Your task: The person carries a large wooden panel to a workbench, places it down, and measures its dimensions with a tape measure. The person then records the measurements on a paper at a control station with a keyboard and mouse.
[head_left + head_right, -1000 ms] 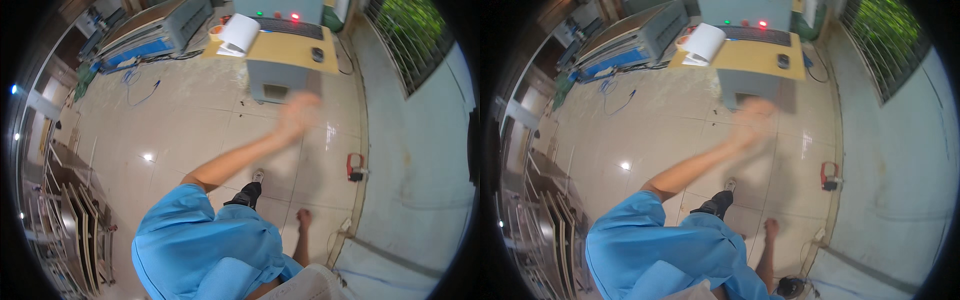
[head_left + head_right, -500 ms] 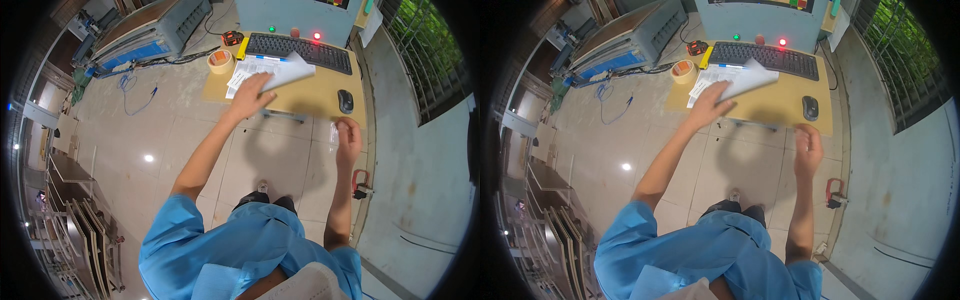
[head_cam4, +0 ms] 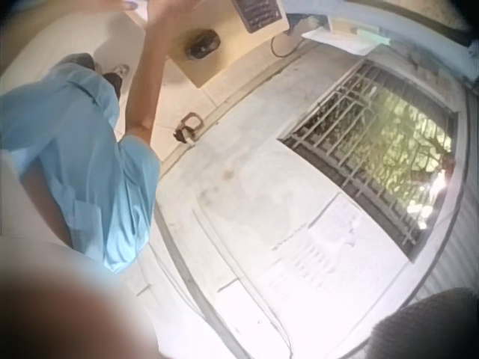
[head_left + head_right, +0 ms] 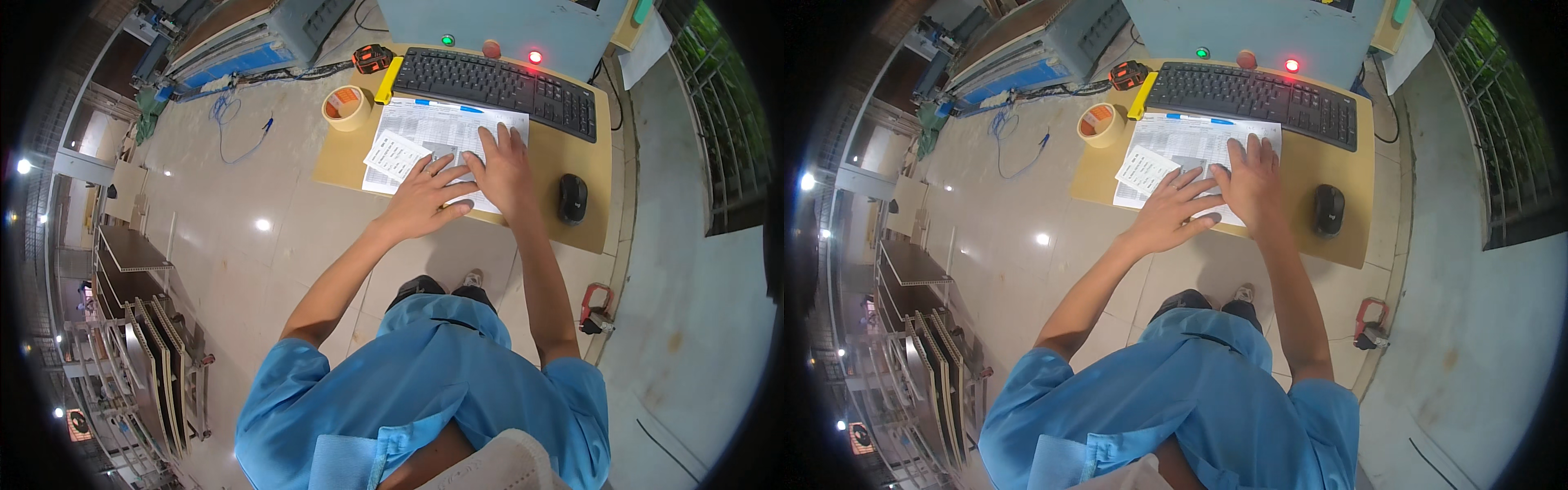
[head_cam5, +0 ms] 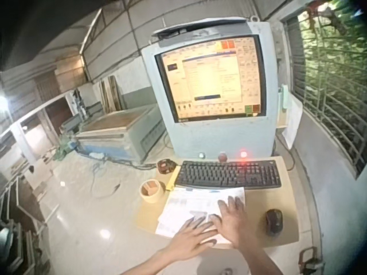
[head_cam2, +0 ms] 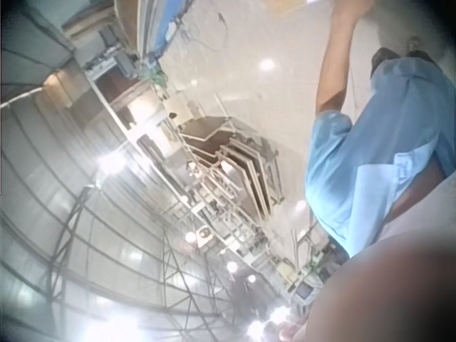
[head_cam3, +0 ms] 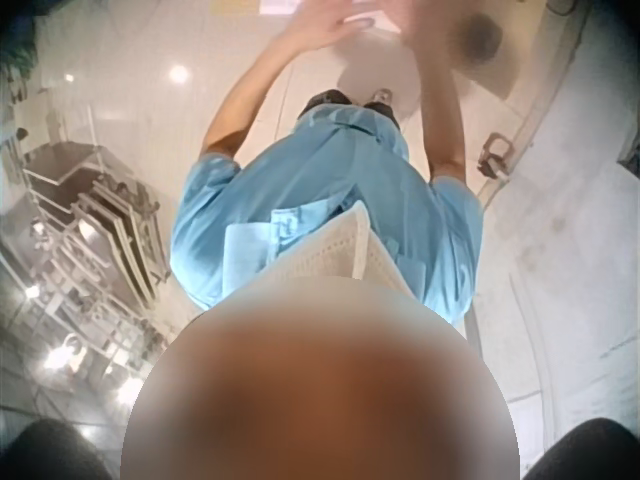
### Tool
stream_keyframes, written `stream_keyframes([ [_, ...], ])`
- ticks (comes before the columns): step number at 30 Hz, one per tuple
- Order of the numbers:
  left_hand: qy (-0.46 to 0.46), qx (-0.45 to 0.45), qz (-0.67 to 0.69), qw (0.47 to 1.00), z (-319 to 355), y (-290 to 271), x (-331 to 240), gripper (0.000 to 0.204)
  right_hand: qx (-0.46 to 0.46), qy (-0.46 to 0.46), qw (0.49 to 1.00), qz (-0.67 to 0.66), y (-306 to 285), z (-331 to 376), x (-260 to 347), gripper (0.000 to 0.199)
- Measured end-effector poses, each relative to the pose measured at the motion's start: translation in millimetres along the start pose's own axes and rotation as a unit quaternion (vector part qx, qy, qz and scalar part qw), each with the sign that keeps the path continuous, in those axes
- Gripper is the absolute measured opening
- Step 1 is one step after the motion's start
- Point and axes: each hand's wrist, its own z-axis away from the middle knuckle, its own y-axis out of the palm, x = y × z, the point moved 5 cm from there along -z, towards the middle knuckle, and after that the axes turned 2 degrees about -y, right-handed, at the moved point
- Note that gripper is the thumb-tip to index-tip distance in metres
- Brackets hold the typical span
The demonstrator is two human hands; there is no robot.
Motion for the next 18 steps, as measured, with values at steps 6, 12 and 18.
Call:
stream_keyframes([
  [6,0.021,0.028,0.006,0.999,-0.7,-11.0,12.1,0.047,-0.027,-0.002,0.999,0.035,7.8,2.3,-12.5,0.059],
  [12,0.040,0.030,0.020,0.999,1.2,-14.5,18.1,0.048,-0.056,0.039,0.995,0.072,15.0,-5.6,-15.8,0.060],
  [18,0.047,0.022,-0.009,0.999,-5.3,-11.2,13.6,0.050,-0.053,0.063,0.992,0.095,21.7,-9.9,-26.3,0.053],
])
